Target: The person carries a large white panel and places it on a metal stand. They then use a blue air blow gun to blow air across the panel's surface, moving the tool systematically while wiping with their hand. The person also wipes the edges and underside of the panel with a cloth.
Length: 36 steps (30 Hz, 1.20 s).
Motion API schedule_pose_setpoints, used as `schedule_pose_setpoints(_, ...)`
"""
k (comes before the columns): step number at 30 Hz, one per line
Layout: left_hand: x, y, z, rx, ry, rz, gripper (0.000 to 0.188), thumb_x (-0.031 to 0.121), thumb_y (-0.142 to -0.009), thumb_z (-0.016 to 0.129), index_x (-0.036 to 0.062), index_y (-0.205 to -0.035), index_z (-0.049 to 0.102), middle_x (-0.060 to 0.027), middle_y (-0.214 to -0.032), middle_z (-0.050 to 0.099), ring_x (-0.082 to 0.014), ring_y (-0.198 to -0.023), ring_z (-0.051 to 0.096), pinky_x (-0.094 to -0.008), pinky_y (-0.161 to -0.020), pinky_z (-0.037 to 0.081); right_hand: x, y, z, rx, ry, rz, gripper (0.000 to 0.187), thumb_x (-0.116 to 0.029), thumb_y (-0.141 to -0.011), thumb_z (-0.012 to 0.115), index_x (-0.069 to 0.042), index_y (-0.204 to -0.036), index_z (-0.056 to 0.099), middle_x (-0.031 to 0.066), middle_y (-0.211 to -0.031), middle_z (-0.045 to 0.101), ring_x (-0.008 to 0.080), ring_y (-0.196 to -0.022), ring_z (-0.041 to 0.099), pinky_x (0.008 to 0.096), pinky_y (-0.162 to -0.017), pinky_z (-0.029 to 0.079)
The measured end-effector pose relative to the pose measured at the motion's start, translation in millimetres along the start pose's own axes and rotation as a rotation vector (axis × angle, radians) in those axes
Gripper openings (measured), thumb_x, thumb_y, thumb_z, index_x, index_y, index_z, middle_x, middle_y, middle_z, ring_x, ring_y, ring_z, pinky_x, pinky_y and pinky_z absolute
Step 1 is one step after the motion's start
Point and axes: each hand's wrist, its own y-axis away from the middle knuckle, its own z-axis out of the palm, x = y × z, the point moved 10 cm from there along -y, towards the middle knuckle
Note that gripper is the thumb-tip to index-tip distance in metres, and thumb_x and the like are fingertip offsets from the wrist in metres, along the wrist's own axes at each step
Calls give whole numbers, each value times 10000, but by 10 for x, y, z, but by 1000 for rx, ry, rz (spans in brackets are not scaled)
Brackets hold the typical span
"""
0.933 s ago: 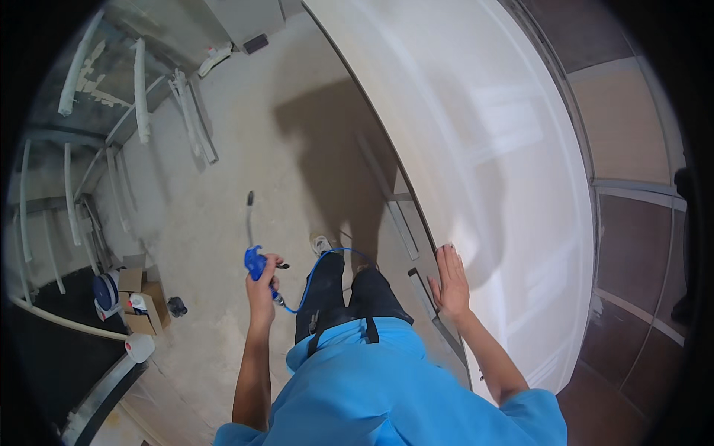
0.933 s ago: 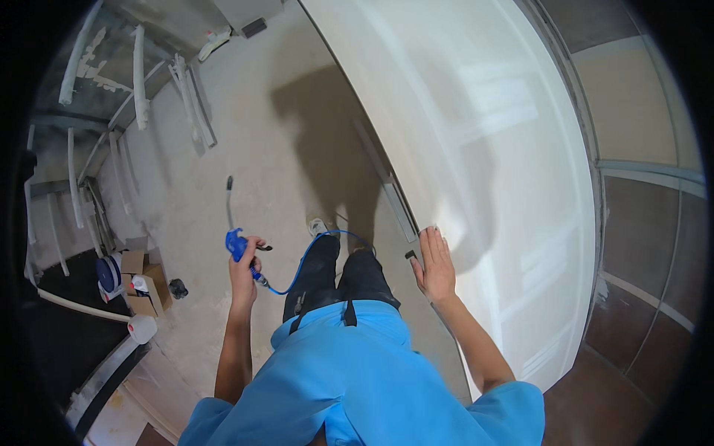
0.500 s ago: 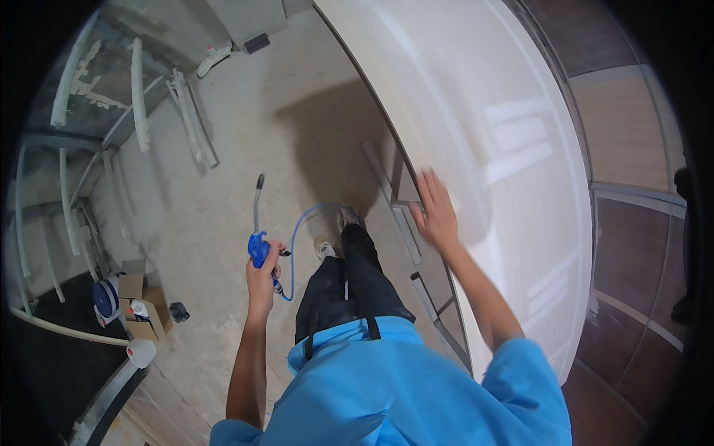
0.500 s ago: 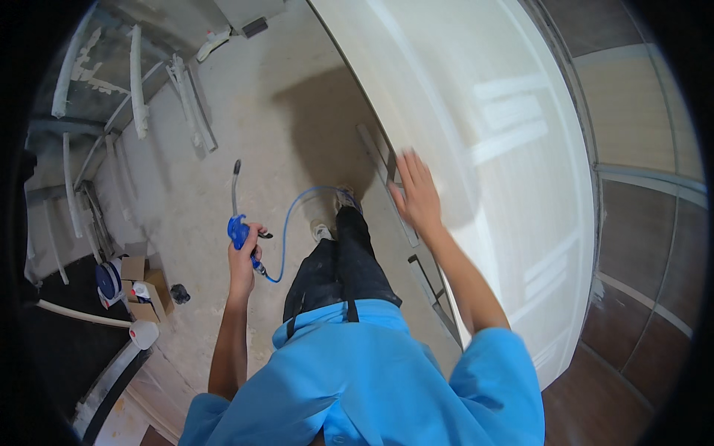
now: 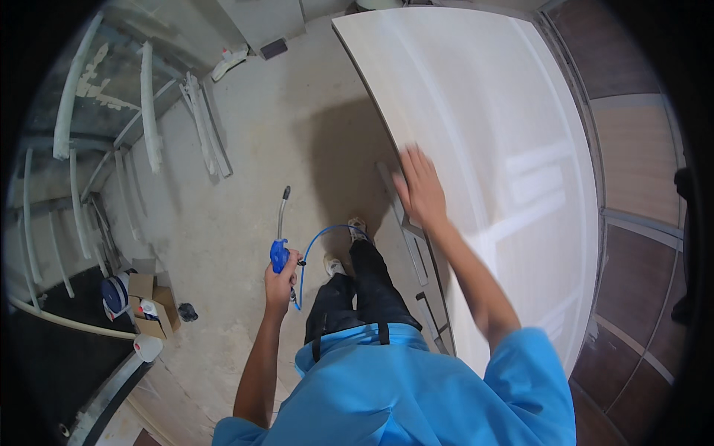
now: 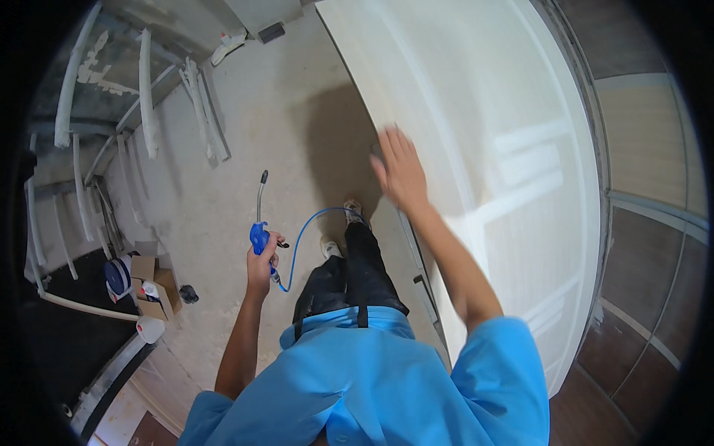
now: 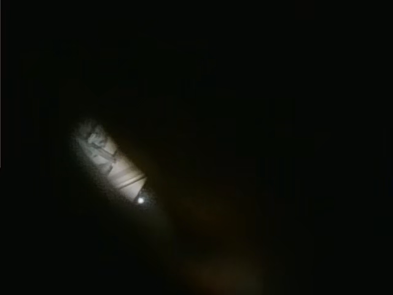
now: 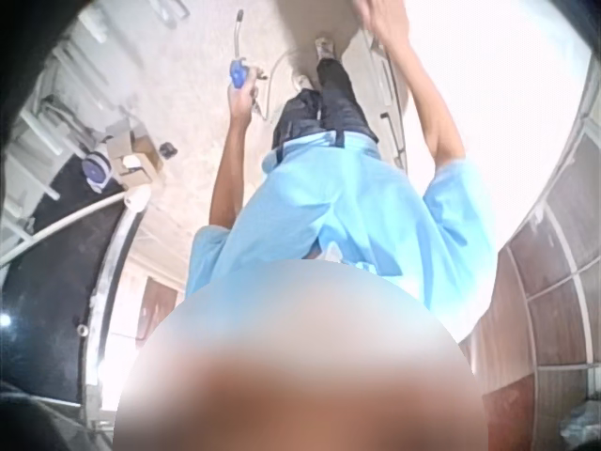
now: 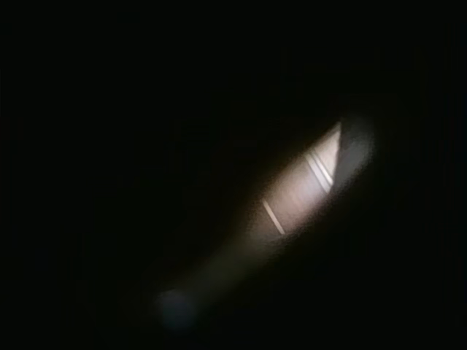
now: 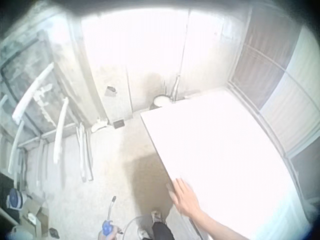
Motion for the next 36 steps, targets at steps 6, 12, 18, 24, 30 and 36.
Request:
schedule_pose_setpoints(6, 255, -90, -181, 112, -92, -23, 257, 327, -1032, 700, 73, -1058, 727, 23, -870, 694, -31, -600, 471, -217, -538, 358, -48, 772, -17, -387, 4, 217, 763, -250, -966, 703, 19, -1606, 384, 261, -1626, 422, 424, -1541, 363, 509, -1268, 298)
schedule_pose_setpoints(12, 667, -273, -3, 97, 54, 21, 297, 371, -1025, 704, 77, -1055, 726, 5, -917, 714, -32, -605, 475, -223, -542, 365, -34, -1631, 394, -3, -6, -146, 652, -337, -1036, 613, 46, -1538, 452, 261, -1579, 473, 416, -1484, 425, 480, -1249, 329)
schedule_pose_setpoints(18, 805, -447, 48, 73, -16, -47, 289, 370, -1038, 700, 82, -1037, 722, 10, -895, 696, -28, -612, 466, -232, -548, 364, -204, -1415, 210, -97, -19, -69, 696, -333, -1010, 654, 56, -1546, 440, 262, -1596, 456, 414, -1495, 418, 486, -1254, 320)
schedule_pose_setpoints(24, 979, -444, -155, 157, 8, -51, 287, 347, -1056, 675, 63, -1036, 716, -3, -904, 703, -33, -608, 475, -230, -546, 362, -259, -1409, 156, -247, 25, -52, 733, -319, -998, 668, 58, -1570, 406, 266, -1612, 431, 414, -1505, 411, 504, -1254, 318)
schedule_pose_setpoints(30, 1283, -489, -182, 196, 70, -76, 245, 298, -1057, 670, 58, -1049, 718, -10, -909, 710, -34, -601, 478, -228, -544, 359, -339, -3369, 577, 28, -6, -187, 691, -354, -1018, 638, 56, -1540, 444, 263, -1562, 488, 411, -1487, 429, 509, -1238, 339)
schedule_pose_setpoints(36, 1223, -344, -316, 201, 51, -98, 221, 277, -1056, 665, 64, -1050, 722, 17, -846, 679, -29, -610, 481, -230, -554, 362, -481, -2767, 493, -126, 17, -55, 696, -380, -1031, 622, 53, -1544, 439, 258, -1567, 486, 394, -1498, 419, 496, -1249, 319)
